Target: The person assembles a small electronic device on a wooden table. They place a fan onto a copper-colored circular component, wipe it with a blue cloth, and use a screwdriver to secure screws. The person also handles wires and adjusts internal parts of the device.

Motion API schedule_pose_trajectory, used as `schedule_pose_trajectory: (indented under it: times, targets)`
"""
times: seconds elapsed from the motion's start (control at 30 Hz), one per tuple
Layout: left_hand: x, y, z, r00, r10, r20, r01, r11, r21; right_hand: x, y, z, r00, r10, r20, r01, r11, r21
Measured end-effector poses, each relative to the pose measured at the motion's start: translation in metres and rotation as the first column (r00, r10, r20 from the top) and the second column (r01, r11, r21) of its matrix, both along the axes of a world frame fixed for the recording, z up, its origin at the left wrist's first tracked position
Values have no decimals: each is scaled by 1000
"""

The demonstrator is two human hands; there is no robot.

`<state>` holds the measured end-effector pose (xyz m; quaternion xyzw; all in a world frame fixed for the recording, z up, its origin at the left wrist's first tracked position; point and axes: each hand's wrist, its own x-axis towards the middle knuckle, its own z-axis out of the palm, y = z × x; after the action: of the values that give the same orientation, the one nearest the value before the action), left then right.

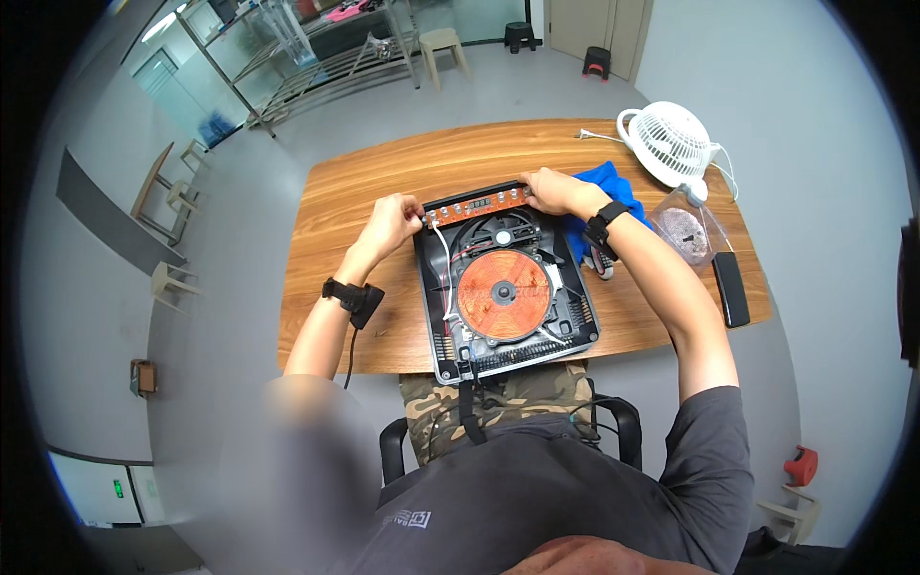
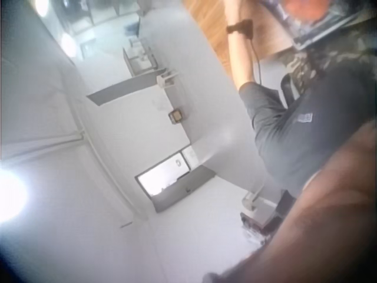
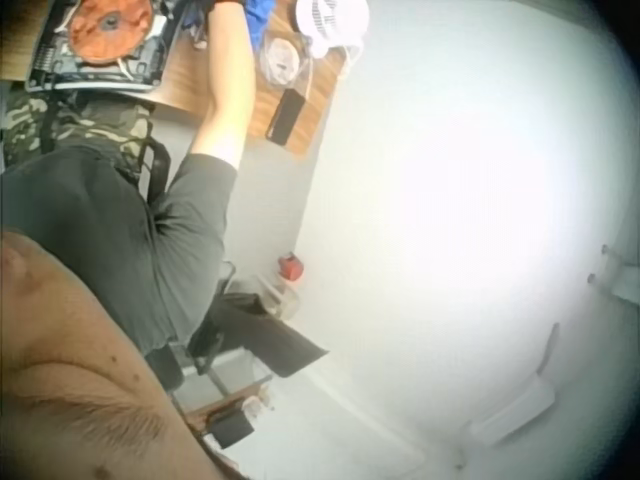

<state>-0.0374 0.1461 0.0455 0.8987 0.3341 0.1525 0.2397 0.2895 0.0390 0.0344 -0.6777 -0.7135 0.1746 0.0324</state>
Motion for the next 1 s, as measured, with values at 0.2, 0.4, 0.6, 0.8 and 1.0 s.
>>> schedule_pose_trajectory:
  times: [0.2,0.4,0.6,0.8,1.0]
  targets:
    - [30,-17,8,993,-110,44,109,994,25,26,-19,18,995,-17,-101,30,992,126]
    - [62,-30,2,986,-150,70,148,989,26,56,-74,27,995,-86,51,81,991,106]
    - [90,-47,-14,941,-321,101,324,946,-13,50,-127,1,981,-127,146,132,991,-26]
    - [87,-76,-31,899,-437,30,437,899,3,43,-138,-23,969,-196,151,211,973,-90]
    - [80,-79,-38,912,-410,-32,411,911,43,45,-122,-51,951,-282,130,288,957,-35]
